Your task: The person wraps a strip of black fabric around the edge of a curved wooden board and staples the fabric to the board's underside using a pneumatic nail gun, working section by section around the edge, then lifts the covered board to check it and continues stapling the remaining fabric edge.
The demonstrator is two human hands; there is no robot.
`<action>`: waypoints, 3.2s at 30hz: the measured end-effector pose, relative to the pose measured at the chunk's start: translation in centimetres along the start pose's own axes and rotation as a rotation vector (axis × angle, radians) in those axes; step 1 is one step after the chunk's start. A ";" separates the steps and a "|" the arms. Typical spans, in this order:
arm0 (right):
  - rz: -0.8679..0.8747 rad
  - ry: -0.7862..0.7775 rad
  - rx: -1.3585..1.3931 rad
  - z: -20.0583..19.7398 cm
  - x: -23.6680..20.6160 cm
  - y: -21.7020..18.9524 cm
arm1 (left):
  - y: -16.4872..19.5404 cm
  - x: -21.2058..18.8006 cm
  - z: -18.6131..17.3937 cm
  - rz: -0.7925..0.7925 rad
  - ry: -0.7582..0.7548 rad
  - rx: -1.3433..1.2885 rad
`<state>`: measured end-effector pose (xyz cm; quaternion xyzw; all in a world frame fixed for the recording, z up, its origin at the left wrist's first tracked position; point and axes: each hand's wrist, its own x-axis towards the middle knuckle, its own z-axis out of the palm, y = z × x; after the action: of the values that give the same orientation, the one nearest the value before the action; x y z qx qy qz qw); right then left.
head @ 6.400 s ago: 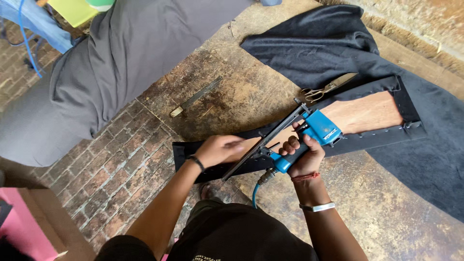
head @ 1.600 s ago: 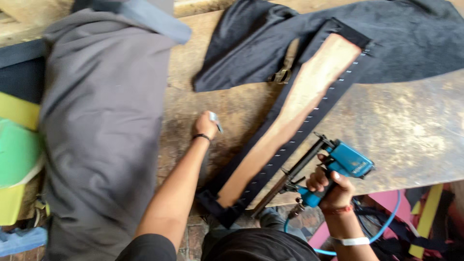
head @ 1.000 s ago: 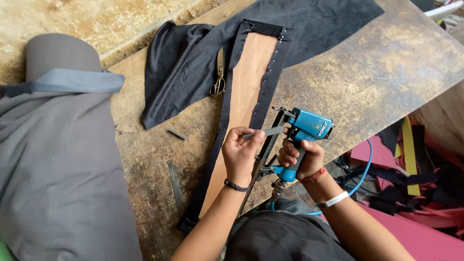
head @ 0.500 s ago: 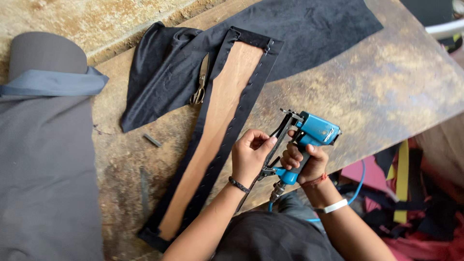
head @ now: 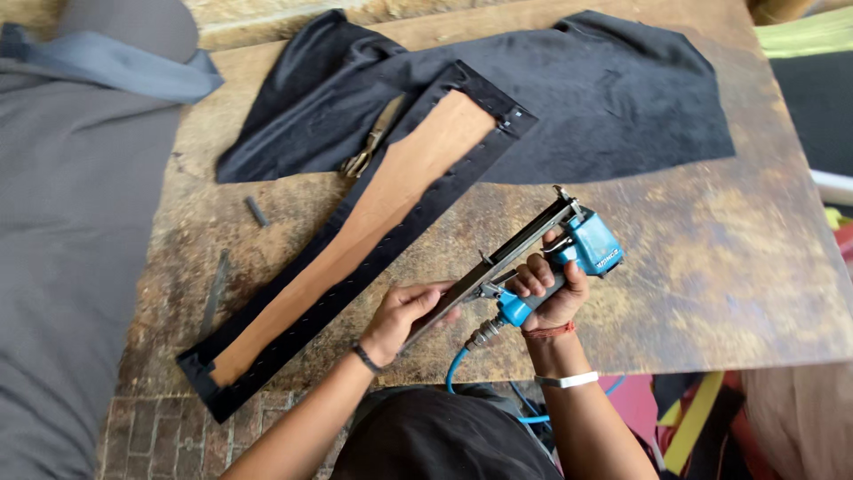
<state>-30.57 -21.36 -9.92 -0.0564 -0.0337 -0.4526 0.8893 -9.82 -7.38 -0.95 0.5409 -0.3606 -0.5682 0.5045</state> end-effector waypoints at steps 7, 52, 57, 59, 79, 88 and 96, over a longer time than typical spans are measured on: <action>0.286 0.113 -0.148 1.8 4.0 6.1 | -1.1 4.4 -1.6 -0.130 0.086 -0.244; -0.782 0.805 -1.404 -8.7 16.0 12.2 | -5.5 14.1 -12.6 0.188 -0.359 0.330; -0.729 0.890 -1.460 -8.0 15.8 12.8 | -3.4 16.8 -11.4 0.433 -0.376 0.546; -0.699 0.867 -1.378 -7.6 15.9 13.0 | -2.2 18.7 -9.9 0.534 -0.366 0.625; 0.085 0.907 -1.994 -3.8 7.8 5.7 | 1.3 20.5 -7.1 -0.010 0.052 0.977; 0.409 1.091 -2.111 -8.4 2.0 0.5 | 1.8 20.9 -7.3 -0.101 0.059 0.969; 0.065 0.605 -1.583 -0.7 10.0 -1.7 | 2.1 20.9 -7.3 -0.038 0.120 1.028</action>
<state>-26.05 -30.51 -9.36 -0.5396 0.5340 -0.3127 0.5709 -0.33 -26.96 -5.29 0.7570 -0.5538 -0.2947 0.1827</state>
